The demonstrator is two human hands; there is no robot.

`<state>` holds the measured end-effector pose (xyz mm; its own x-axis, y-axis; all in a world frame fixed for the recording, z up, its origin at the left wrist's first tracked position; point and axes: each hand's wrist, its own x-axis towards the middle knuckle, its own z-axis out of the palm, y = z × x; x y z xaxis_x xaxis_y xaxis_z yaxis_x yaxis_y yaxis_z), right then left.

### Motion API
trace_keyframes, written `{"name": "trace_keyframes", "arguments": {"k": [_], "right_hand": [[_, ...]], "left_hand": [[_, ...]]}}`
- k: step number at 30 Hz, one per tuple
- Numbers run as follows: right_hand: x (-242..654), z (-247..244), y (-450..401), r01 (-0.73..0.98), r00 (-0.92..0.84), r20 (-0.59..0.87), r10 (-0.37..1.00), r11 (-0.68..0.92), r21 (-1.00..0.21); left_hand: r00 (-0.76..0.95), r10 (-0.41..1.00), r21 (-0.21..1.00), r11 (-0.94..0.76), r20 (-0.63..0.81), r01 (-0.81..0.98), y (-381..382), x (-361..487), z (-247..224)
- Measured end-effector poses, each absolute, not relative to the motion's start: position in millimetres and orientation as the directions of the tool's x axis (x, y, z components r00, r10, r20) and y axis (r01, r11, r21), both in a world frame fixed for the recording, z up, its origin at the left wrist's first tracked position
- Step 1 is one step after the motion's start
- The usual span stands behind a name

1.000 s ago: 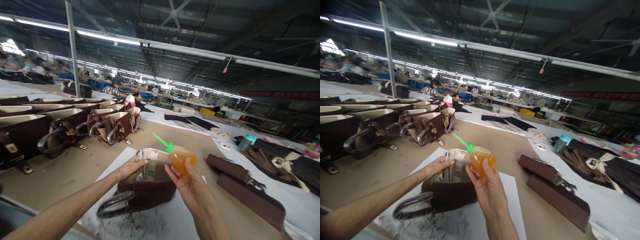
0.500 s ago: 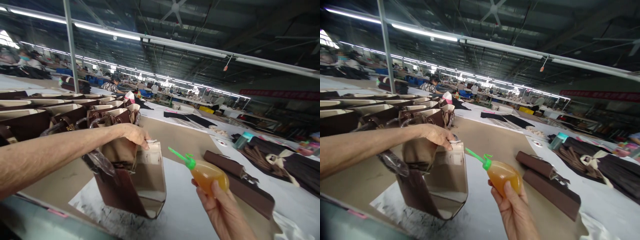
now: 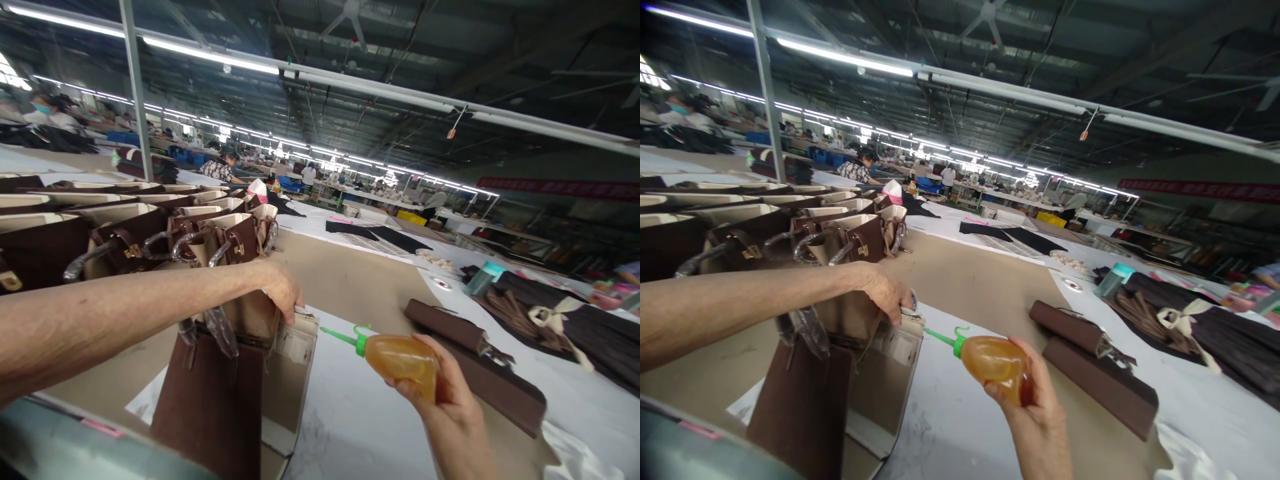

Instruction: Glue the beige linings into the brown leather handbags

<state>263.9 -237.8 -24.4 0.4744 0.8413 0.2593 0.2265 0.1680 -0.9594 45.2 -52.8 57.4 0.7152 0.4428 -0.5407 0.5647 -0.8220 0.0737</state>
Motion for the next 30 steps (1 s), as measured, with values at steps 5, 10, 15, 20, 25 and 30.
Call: {"name": "trace_keyframes", "arguments": {"k": [5,10,15,20,25,30], "right_hand": [[266,-26,-228,0.336,0.438,0.343,0.831,0.203,-0.920],[262,-23,-224,0.415,0.366,0.474,0.801,0.315,-0.853],[259,-19,-225,0.472,0.340,0.586,0.736,0.405,-0.783],[265,-25,-230,0.508,0.282,0.620,0.732,0.434,-0.744],[266,-27,-234,0.456,0.276,0.552,0.787,0.399,-0.796],[254,-15,-228,0.390,0.377,0.540,0.752,0.400,-0.830]], "left_hand": [[0.720,0.439,0.102,-0.813,-0.537,0.573,-51,44,55],[0.718,0.447,0.117,-0.802,-0.534,0.586,-53,44,55],[0.712,0.463,0.112,-0.793,-0.528,0.599,-57,45,59],[0.711,0.456,0.110,-0.797,-0.536,0.594,-55,46,57],[0.710,0.457,0.103,-0.799,-0.536,0.593,-52,46,54],[0.718,0.452,0.119,-0.798,-0.529,0.591,-54,46,53]]}}
